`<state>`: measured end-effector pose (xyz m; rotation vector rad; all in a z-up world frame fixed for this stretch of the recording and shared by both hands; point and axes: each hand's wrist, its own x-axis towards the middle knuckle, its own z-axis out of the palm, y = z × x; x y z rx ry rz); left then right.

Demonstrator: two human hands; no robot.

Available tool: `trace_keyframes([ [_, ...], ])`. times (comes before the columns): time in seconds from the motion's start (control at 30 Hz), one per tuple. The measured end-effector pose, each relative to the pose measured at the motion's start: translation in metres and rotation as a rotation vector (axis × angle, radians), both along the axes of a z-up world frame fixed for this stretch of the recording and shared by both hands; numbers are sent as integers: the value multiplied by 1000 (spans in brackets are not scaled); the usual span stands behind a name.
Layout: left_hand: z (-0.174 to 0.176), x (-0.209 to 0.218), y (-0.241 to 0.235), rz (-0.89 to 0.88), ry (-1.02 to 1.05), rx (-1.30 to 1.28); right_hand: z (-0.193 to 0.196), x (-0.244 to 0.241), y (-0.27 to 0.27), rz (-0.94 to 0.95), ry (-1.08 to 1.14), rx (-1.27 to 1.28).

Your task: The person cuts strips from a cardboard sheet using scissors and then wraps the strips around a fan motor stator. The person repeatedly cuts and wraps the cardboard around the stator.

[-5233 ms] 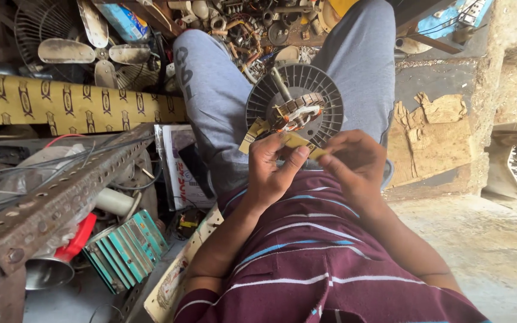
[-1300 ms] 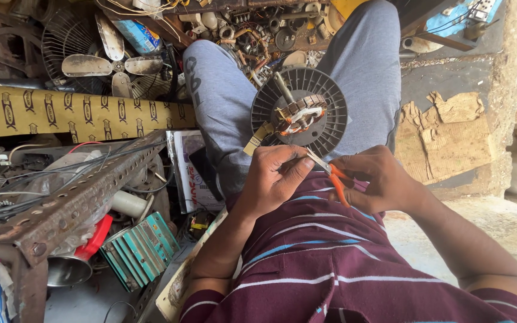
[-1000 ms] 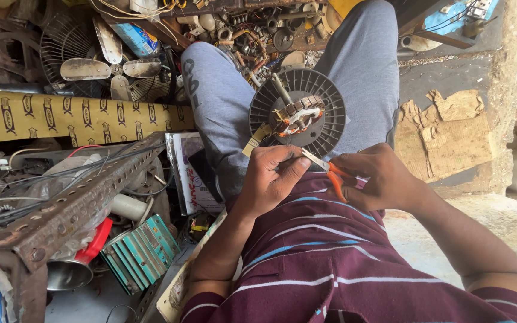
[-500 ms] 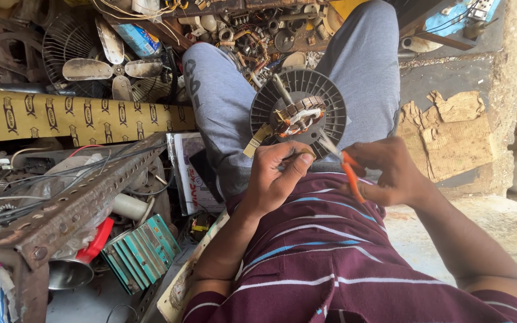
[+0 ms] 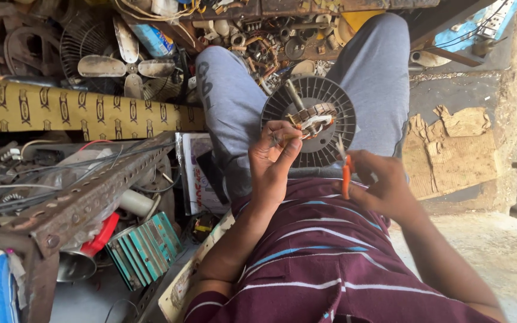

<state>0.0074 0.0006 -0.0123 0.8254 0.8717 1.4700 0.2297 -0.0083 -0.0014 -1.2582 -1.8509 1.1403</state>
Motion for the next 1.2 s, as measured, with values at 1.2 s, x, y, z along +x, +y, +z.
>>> trace_keyframes([
  [1.2,-25,5,-17,-382,-19,-21,4,-14,10,-161,52,839],
])
